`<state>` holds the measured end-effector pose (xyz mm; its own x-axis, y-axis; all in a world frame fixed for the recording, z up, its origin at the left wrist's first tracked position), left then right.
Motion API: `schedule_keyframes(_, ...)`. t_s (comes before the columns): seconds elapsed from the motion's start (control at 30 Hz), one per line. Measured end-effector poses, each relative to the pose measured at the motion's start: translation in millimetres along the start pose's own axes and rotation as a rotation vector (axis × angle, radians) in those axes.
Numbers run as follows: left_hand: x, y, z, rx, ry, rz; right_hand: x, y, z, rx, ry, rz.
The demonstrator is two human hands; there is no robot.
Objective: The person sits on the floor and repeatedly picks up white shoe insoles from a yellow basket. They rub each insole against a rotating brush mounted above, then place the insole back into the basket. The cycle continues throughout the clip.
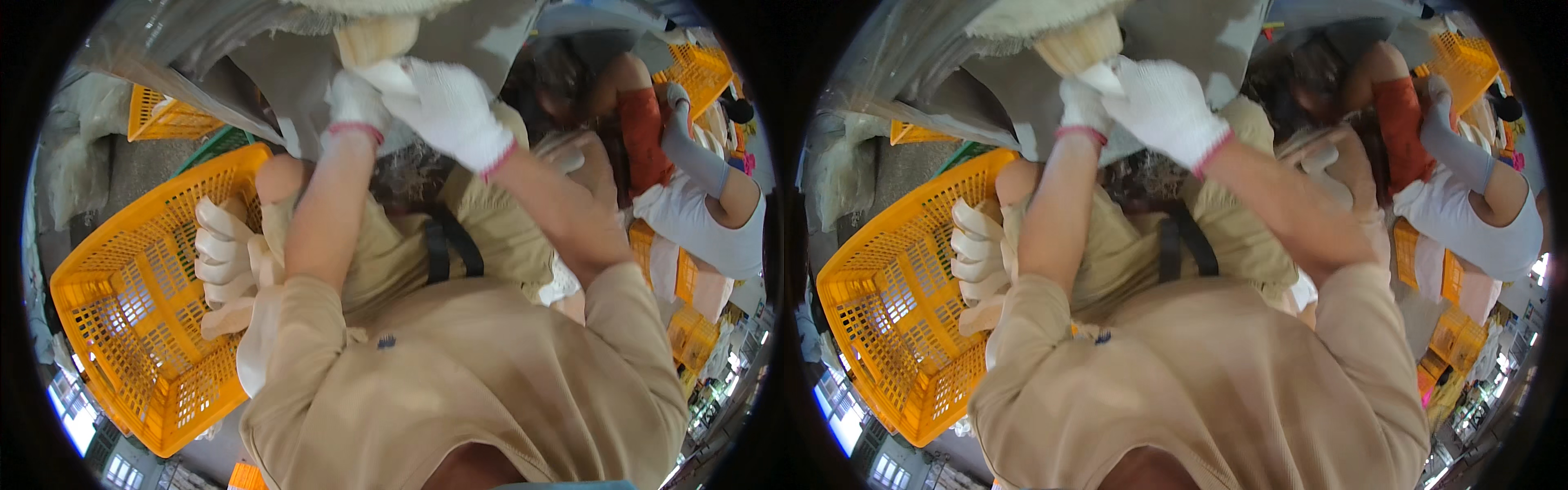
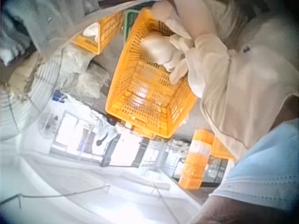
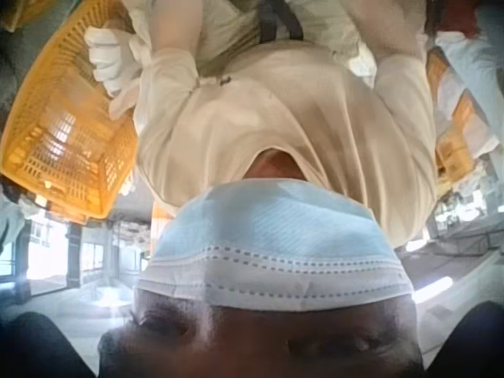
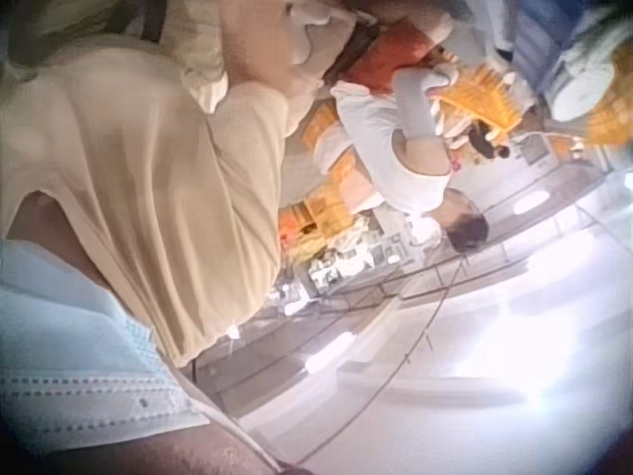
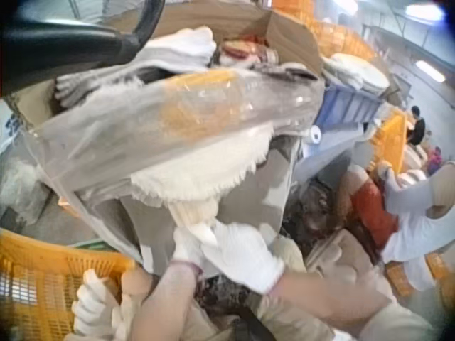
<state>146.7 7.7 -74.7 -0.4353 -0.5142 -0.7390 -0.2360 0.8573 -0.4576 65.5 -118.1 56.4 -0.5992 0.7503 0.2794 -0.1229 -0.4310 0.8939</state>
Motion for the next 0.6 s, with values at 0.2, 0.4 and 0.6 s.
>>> schedule_keyframes(0.2, 22.2, 0.8, -8.9, 0.254, 0.273, -0.255, 6.2, -8.6, -24.6, -0.195, 0.01, -0.001)
schedule_keyframes(0.4, 9.1, -18.8, -26.8, 0.023, -0.178, -0.421, -7.2, -23.5, 25.3, -0.026, -0.152, 0.182)
schedule_keyframes(0.6, 36.0, -10.0, -29.5, 0.371, 0.367, -0.433, 23.7, 20.8, -16.2, 0.494, -0.312, 0.585)
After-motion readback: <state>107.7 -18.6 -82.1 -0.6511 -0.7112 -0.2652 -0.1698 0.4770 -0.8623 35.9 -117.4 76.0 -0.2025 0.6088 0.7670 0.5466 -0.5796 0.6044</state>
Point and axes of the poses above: each hand's wrist, its own z-axis towards the middle knuckle, its own y-axis out of the back of the hand, x = y × z, the point moved 5 cm from there along z, towards the middle knuckle, and after that the axes turned 12 degrees about y, right-handed, at the moved point
